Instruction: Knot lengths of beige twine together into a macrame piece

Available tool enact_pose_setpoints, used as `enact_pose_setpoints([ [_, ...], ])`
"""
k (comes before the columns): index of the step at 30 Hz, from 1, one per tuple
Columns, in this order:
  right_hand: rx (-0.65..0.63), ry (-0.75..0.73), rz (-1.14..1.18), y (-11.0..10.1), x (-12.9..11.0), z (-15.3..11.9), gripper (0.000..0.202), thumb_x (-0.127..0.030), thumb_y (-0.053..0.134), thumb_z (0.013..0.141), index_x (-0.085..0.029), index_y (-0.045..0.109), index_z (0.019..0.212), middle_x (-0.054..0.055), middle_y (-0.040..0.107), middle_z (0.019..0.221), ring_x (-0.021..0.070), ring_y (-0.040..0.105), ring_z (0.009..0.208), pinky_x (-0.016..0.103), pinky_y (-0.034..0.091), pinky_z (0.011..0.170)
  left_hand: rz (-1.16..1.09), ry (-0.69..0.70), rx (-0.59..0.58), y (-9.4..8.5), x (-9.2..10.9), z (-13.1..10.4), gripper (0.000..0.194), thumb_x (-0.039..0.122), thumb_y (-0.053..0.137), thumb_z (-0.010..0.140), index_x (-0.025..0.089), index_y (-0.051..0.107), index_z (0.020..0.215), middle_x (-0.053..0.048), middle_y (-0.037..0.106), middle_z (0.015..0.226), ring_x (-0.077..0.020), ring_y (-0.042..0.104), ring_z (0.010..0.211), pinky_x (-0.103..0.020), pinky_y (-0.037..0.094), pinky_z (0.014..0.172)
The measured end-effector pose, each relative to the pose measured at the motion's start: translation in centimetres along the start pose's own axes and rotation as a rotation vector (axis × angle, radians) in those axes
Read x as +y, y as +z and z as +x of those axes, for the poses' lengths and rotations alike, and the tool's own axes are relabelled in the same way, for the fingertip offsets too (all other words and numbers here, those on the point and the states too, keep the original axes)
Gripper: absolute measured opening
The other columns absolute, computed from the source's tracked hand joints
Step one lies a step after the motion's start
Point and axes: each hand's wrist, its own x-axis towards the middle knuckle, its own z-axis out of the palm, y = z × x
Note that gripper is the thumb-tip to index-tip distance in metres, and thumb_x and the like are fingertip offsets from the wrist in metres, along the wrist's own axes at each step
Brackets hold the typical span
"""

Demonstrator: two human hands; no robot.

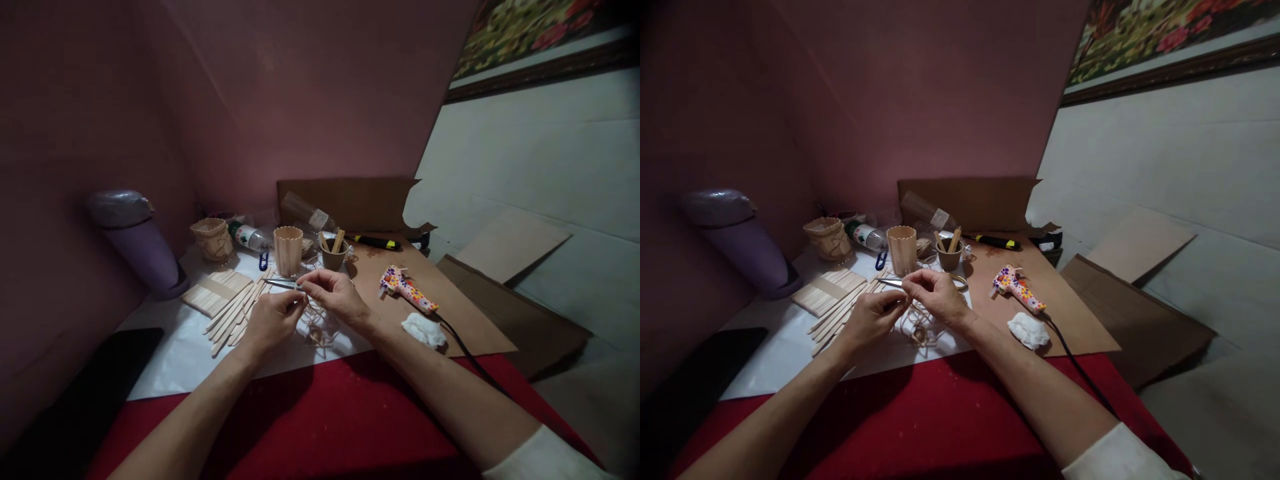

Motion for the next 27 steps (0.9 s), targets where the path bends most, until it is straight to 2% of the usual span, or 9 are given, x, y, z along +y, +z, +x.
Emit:
enact_pose_setpoints([
  [5,0.029,-0.054,-0.132,0.3,0.3,-0.3,0.020,-0.034,0.066,0.076,-0.017,0.067,0.086,0.003,0.063,0.077,0.0140,0.055,0.071,0.029,0.044,0.067,0.034,0.002,0.027,-0.1,0.1,0.0,0.024,0.024,0.052,0.080,0.019,0.074,0.089,-0.003,0.066,0.062,-0.0121,0.051,0.053,-0.023,0.033,0.054],
  [12,0.024,-0.081,-0.150,0.6,0.0,-0.2,0.018,-0.031,0.059,0.080,-0.016,0.067,0.081,0.004,0.063,0.076,0.0146,0.055,0.072,0.029,0.043,0.066,0.061,0.052,0.032,-0.1,0.3,-0.1,0.024,0.025,0.050,0.083,0.017,0.073,0.077,-0.002,0.063,0.057,-0.0109,0.048,0.050,-0.023,0.030,0.052],
  [15,0.040,-0.052,-0.169,0.5,-0.4,-0.3,0.017,-0.031,0.058,0.080,-0.016,0.066,0.077,0.002,0.059,0.070,0.0131,0.051,0.067,0.027,0.040,0.063,0.002,0.040,0.050,-0.1,0.3,-0.1,0.023,0.027,0.050,0.084,0.017,0.071,0.080,-0.002,0.064,0.060,-0.0108,0.048,0.051,-0.023,0.031,0.053],
  [18,0.027,0.030,-0.054,0.4,-0.8,-0.3,0.019,-0.034,0.061,0.078,-0.016,0.063,0.071,-0.002,0.052,0.062,0.0102,0.044,0.059,0.024,0.034,0.054,-0.058,0.015,0.082,-0.1,0.5,-0.2,0.023,0.032,0.050,0.085,0.018,0.068,0.085,-0.002,0.064,0.062,-0.0108,0.049,0.052,-0.022,0.032,0.053],
  [22,0.023,0.083,0.061,0.4,-0.9,-0.3,0.022,-0.038,0.064,0.074,-0.016,0.064,0.071,-0.004,0.043,0.055,0.0072,0.032,0.050,0.022,0.025,0.046,-0.078,-0.005,0.149,-0.2,0.8,-0.4,0.018,0.034,0.051,0.084,0.018,0.059,0.081,0.004,0.050,0.052,-0.0095,0.042,0.047,-0.022,0.028,0.049],
  [24,0.008,0.101,0.086,0.4,-1.0,-0.4,0.025,-0.041,0.065,0.074,-0.016,0.064,0.071,-0.005,0.041,0.052,0.0067,0.030,0.048,0.023,0.023,0.045,-0.124,-0.020,0.143,-0.2,1.0,-0.5,0.016,0.033,0.051,0.084,0.019,0.057,0.081,0.006,0.042,0.047,-0.0088,0.039,0.044,-0.022,0.026,0.047],
  [27,-0.009,0.128,0.120,0.5,-1.1,-0.5,0.028,-0.044,0.066,0.072,-0.016,0.063,0.070,-0.005,0.042,0.051,0.0066,0.031,0.046,0.023,0.021,0.043,-0.309,-0.122,0.160,-0.3,1.1,-0.2,0.015,0.034,0.050,0.083,0.020,0.057,0.081,0.007,0.041,0.045,-0.0083,0.038,0.041,-0.021,0.027,0.044],
])
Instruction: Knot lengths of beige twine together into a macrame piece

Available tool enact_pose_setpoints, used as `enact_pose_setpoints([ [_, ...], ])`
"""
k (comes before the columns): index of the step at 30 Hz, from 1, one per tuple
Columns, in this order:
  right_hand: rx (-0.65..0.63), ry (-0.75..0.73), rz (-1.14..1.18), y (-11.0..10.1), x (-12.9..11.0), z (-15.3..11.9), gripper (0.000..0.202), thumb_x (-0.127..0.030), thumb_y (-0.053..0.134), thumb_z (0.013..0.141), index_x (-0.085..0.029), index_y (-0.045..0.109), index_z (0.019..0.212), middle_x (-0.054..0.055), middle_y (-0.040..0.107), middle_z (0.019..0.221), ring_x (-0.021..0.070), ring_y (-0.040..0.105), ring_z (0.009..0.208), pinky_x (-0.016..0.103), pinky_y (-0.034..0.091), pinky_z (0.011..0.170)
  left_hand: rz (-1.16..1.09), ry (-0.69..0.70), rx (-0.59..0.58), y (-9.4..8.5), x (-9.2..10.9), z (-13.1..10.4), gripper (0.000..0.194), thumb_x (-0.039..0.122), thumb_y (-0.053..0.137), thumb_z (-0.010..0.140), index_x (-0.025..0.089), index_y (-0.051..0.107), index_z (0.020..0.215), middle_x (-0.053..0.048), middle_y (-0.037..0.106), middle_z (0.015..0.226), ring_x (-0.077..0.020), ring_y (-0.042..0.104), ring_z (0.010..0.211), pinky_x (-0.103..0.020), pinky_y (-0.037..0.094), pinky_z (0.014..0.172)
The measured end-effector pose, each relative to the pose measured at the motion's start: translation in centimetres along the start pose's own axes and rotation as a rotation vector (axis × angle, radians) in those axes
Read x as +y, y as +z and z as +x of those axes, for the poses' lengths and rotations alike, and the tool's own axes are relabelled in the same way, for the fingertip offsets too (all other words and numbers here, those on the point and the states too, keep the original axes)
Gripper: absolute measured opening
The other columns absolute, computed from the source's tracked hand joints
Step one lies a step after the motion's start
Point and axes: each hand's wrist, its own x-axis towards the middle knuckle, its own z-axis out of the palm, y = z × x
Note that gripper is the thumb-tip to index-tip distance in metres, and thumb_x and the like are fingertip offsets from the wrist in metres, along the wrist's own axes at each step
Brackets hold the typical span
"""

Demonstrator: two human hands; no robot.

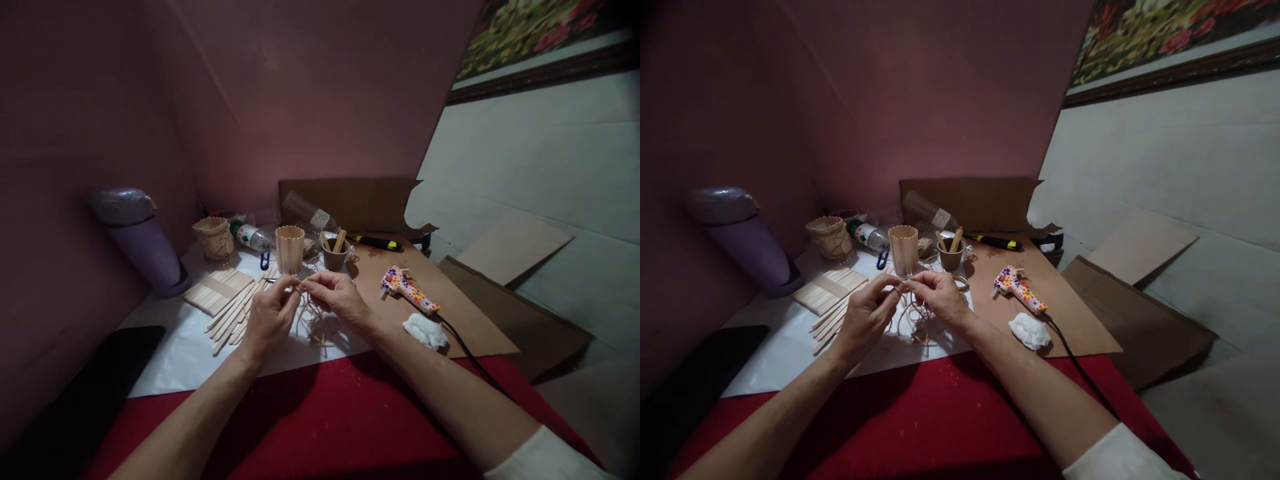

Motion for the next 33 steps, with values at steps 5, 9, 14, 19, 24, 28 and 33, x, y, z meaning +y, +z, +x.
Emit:
enact_pose_setpoints([
  [5,0.027,-0.037,0.018,-0.3,-0.3,0.0,0.026,-0.043,0.066,0.072,-0.016,0.067,0.075,-0.004,0.042,0.051,0.0065,0.027,0.045,0.024,0.017,0.043,-0.410,-0.448,0.211,-1.0,-0.5,1.4,0.011,0.028,0.045,0.078,0.019,0.051,0.077,0.007,0.043,0.034,-0.0075,0.025,0.027,-0.019,0.016,0.033],
  [9,0.028,-0.094,0.027,-0.9,-0.3,0.2,0.024,-0.041,0.063,0.077,-0.017,0.068,0.076,0.001,0.057,0.062,0.0073,0.031,0.048,0.025,0.020,0.044,-0.566,-0.712,0.054,-1.8,-1.1,2.0,0.024,0.039,0.042,0.081,0.018,0.052,0.075,0.009,0.034,0.030,-0.0063,0.016,0.026,-0.020,0.011,0.032],
  [14,-0.032,-0.056,0.094,-0.7,-0.5,0.1,0.029,-0.046,0.059,0.078,-0.017,0.059,0.075,0.005,0.068,0.076,0.0062,0.040,0.045,0.021,0.021,0.039,-0.059,-0.538,-0.250,-1.2,-2.5,1.4,0.040,0.052,0.054,0.074,0.019,0.048,0.052,0.005,0.036,0.031,-0.0079,0.028,0.030,-0.023,0.018,0.037],
  [19,0.103,-0.066,0.005,-0.6,0.2,0.4,0.027,-0.042,0.062,0.076,-0.017,0.053,0.072,0.004,0.069,0.070,0.0046,0.042,0.036,0.020,0.028,0.036,0.425,-0.262,-0.073,-1.5,-2.4,1.3,0.025,0.043,0.062,0.071,0.019,0.059,0.070,0.002,0.051,0.044,-0.0141,0.045,0.042,-0.025,0.024,0.045],
  [24,0.118,-0.001,-0.011,-0.8,0.5,0.7,0.025,-0.041,0.059,0.078,-0.017,0.053,0.074,0.001,0.064,0.054,0.0047,0.040,0.030,0.018,0.025,0.032,0.523,-0.329,-0.086,-2.3,-0.5,1.7,0.023,0.040,0.051,0.080,0.021,0.064,0.076,-0.001,0.056,0.046,-0.0166,0.051,0.048,-0.025,0.026,0.049],
  [28,0.108,0.014,-0.015,-0.6,0.2,0.5,0.024,-0.039,0.060,0.076,-0.016,0.053,0.071,-0.002,0.060,0.048,0.0043,0.038,0.031,0.018,0.023,0.032,0.307,-0.136,0.031,-2.0,0.0,1.6,0.022,0.039,0.058,0.076,0.020,0.066,0.071,-0.002,0.063,0.062,-0.0146,0.053,0.057,-0.025,0.032,0.053],
  [33,0.083,0.034,0.018,-0.2,0.2,0.3,0.024,-0.039,0.060,0.077,-0.016,0.055,0.073,-0.004,0.055,0.045,0.0041,0.034,0.033,0.018,0.022,0.034,-0.148,-0.082,-0.103,-1.0,-0.1,1.3,0.018,0.033,0.067,0.070,0.015,0.066,0.074,-0.003,0.066,0.070,-0.0135,0.055,0.063,-0.025,0.040,0.059],
])
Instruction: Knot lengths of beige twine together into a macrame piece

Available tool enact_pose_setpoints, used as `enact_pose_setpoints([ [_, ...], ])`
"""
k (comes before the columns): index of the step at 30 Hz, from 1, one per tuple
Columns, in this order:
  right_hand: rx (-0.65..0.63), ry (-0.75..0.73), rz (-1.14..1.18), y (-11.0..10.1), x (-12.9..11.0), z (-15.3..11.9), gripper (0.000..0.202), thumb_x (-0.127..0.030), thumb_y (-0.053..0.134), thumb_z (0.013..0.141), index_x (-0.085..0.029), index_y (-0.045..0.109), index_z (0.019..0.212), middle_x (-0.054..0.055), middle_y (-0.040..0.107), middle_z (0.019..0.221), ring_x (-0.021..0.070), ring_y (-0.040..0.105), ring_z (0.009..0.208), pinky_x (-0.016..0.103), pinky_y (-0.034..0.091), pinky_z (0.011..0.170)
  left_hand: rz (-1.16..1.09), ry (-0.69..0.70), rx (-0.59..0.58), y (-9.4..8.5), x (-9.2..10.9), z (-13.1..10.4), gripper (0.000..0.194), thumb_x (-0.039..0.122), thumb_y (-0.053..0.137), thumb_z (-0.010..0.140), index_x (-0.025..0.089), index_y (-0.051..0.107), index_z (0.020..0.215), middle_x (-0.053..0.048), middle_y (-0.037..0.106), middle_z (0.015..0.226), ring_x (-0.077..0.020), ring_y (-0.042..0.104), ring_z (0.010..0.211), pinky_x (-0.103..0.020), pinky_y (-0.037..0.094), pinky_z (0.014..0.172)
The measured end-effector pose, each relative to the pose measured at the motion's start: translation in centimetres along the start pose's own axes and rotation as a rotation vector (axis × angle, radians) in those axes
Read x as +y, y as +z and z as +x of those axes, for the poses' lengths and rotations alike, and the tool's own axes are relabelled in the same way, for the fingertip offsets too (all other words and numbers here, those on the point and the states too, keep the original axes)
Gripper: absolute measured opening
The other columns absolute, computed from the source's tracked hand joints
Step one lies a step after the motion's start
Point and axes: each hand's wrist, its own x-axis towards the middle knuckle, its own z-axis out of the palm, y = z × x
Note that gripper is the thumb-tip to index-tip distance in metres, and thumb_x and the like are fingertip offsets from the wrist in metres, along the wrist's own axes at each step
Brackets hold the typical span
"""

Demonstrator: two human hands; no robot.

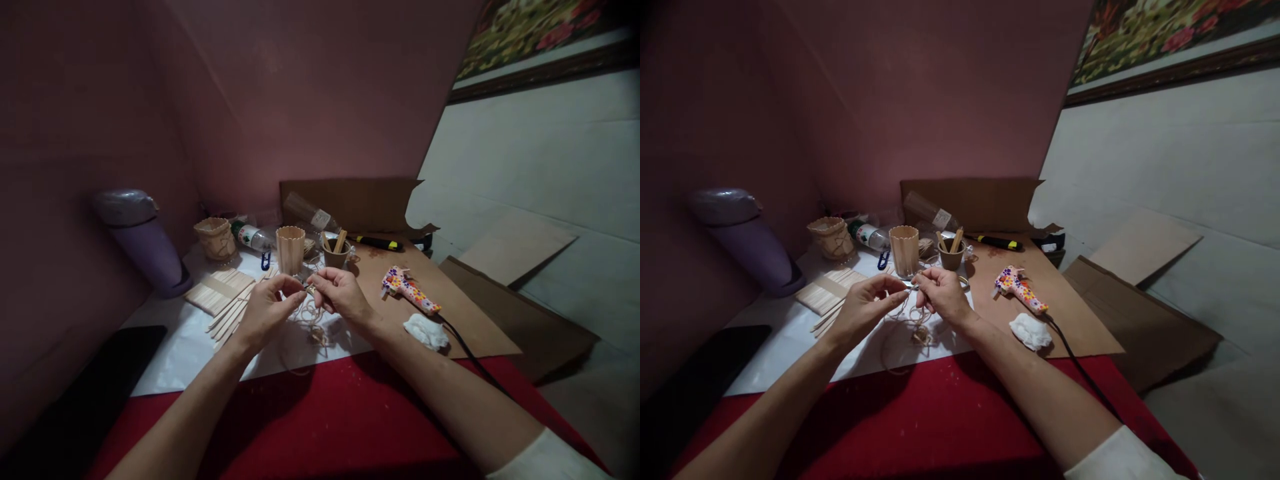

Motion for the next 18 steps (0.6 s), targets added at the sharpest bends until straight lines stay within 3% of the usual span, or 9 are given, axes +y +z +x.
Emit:
enact_pose_setpoints([
  [3,-0.035,0.025,0.018,0.1,-0.1,-0.1,0.024,-0.039,0.061,0.077,-0.016,0.055,0.072,-0.005,0.052,0.044,0.0040,0.034,0.034,0.018,0.023,0.035,-0.247,-0.117,-0.086,0.3,0.2,-0.1,0.020,0.030,0.069,0.067,0.013,0.067,0.078,-0.005,0.068,0.072,-0.0138,0.057,0.065,-0.026,0.044,0.062],
  [7,-0.085,0.029,-0.018,0.1,-0.2,-0.3,0.025,-0.039,0.060,0.078,-0.015,0.056,0.071,-0.004,0.052,0.047,0.0042,0.034,0.037,0.018,0.023,0.036,-0.321,-0.227,-0.081,0.2,0.4,-0.1,0.016,0.025,0.071,0.065,0.012,0.069,0.072,-0.003,0.065,0.064,-0.0107,0.054,0.058,-0.023,0.042,0.057],
  [12,0.012,-0.011,-0.188,-0.2,0.1,-0.1,0.029,-0.038,0.059,0.079,-0.015,0.055,0.061,-0.002,0.051,0.050,0.0043,0.034,0.040,0.019,0.023,0.038,-0.264,-0.104,0.023,0.0,-0.7,0.2,0.011,0.020,0.069,0.065,0.015,0.068,0.074,-0.002,0.064,0.068,-0.0118,0.055,0.063,-0.023,0.042,0.060],
  [18,-0.187,0.083,-0.031,0.1,-0.2,-0.5,0.031,-0.045,0.060,0.077,-0.015,0.056,0.069,-0.004,0.050,0.052,0.0037,0.031,0.037,0.020,0.018,0.038,-0.179,0.000,0.080,0.4,-1.6,0.4,0.008,0.021,0.067,0.068,0.015,0.064,0.072,-0.001,0.062,0.067,-0.0117,0.054,0.063,-0.023,0.041,0.059],
])
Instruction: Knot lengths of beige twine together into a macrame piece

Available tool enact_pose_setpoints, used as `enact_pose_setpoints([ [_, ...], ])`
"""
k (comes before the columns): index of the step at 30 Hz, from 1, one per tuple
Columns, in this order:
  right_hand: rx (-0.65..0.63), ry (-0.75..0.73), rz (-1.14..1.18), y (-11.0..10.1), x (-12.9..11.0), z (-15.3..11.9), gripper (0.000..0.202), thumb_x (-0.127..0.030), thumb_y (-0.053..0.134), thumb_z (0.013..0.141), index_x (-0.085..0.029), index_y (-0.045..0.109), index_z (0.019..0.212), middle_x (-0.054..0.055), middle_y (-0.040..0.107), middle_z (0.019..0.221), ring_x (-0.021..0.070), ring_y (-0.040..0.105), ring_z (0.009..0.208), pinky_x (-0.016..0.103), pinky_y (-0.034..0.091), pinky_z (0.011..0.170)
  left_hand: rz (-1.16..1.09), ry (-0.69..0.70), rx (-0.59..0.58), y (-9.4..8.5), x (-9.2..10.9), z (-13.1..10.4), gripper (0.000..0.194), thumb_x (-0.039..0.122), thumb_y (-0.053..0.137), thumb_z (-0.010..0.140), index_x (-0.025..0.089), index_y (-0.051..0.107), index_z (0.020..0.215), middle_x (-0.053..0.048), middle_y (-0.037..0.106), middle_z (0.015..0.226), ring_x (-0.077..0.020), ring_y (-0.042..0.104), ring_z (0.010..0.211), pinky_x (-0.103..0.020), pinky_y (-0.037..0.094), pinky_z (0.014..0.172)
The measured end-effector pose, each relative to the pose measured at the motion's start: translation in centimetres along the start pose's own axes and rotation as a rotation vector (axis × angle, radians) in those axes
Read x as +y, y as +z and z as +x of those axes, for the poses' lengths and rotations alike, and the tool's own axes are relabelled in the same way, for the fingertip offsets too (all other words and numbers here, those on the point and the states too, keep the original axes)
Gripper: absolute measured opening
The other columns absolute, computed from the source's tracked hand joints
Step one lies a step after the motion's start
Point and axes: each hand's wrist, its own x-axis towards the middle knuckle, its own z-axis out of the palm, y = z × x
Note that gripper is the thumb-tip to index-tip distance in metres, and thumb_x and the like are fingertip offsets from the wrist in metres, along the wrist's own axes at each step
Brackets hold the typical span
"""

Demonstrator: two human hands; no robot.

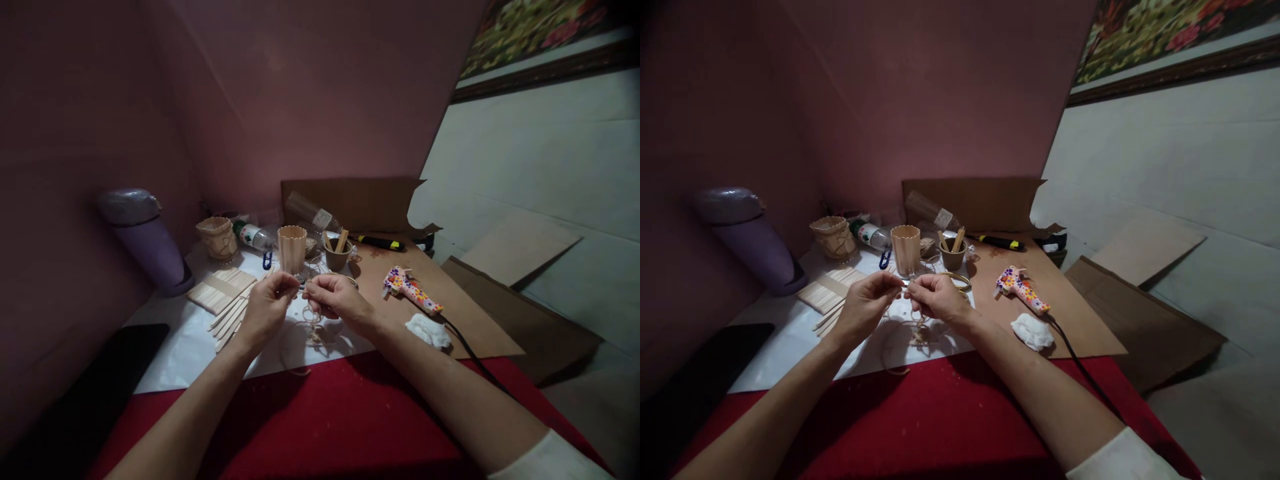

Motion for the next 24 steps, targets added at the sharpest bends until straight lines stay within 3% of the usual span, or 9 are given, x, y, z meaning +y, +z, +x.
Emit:
enact_pose_setpoints([
  [4,0.039,-0.073,0.042,0.2,0.1,0.0,0.033,-0.046,0.064,0.073,-0.015,0.057,0.068,-0.005,0.046,0.052,0.0040,0.030,0.041,0.020,0.019,0.040,-0.191,-0.148,-0.070,0.5,1.1,-0.3,0.020,0.024,0.073,0.062,0.015,0.056,0.068,0.002,0.058,0.058,-0.0088,0.051,0.053,-0.020,0.037,0.050],
  [10,-0.029,0.036,0.173,-0.3,1.0,0.4,0.035,-0.049,0.056,0.080,-0.015,0.058,0.075,-0.006,0.046,0.046,0.0044,0.031,0.038,0.020,0.018,0.039,-0.258,-0.290,-0.116,0.6,1.4,-0.4,0.026,0.017,0.073,0.054,0.016,0.050,0.065,0.002,0.060,0.052,-0.0090,0.050,0.045,-0.020,0.035,0.045],
  [12,-0.033,0.035,0.199,-0.3,1.0,0.5,0.035,-0.049,0.057,0.079,-0.015,0.056,0.072,-0.004,0.051,0.053,0.0034,0.032,0.038,0.019,0.017,0.037,-0.196,-0.276,-0.127,0.4,1.2,-0.3,0.020,0.011,0.069,0.054,0.015,0.053,0.066,0.000,0.063,0.058,-0.0107,0.054,0.052,-0.022,0.039,0.051],
  [15,0.010,0.030,0.172,0.0,0.8,0.4,0.033,-0.047,0.058,0.078,-0.016,0.053,0.070,-0.003,0.054,0.060,0.0023,0.034,0.037,0.018,0.016,0.035,-0.034,-0.147,-0.036,0.0,1.0,-0.1,0.017,0.004,0.058,0.057,0.014,0.060,0.070,-0.002,0.065,0.068,-0.0127,0.058,0.067,-0.025,0.043,0.064],
  [18,0.078,-0.037,0.058,0.4,0.5,0.4,0.031,-0.044,0.058,0.079,-0.016,0.051,0.068,-0.005,0.052,0.055,0.0028,0.037,0.036,0.018,0.020,0.035,0.007,-0.071,0.013,-0.2,1.2,-0.2,0.014,0.010,0.055,0.066,0.015,0.063,0.076,-0.002,0.065,0.072,-0.0133,0.057,0.070,-0.027,0.043,0.068],
  [21,0.112,-0.081,-0.007,0.6,0.5,0.4,0.031,-0.043,0.056,0.080,-0.017,0.049,0.065,-0.006,0.049,0.050,0.0035,0.037,0.035,0.019,0.023,0.035,-0.055,-0.102,-0.068,-0.1,1.5,-0.4,0.014,0.023,0.064,0.068,0.014,0.063,0.080,-0.004,0.064,0.074,-0.0147,0.057,0.071,-0.028,0.043,0.067],
  [24,0.118,-0.048,0.025,0.5,0.5,0.5,0.030,-0.043,0.056,0.080,-0.017,0.049,0.066,-0.005,0.050,0.051,0.0036,0.037,0.035,0.019,0.020,0.035,-0.181,-0.181,-0.104,0.0,1.6,-0.5,0.022,0.023,0.070,0.063,0.013,0.062,0.082,-0.003,0.064,0.072,-0.0139,0.056,0.067,-0.026,0.043,0.063],
])
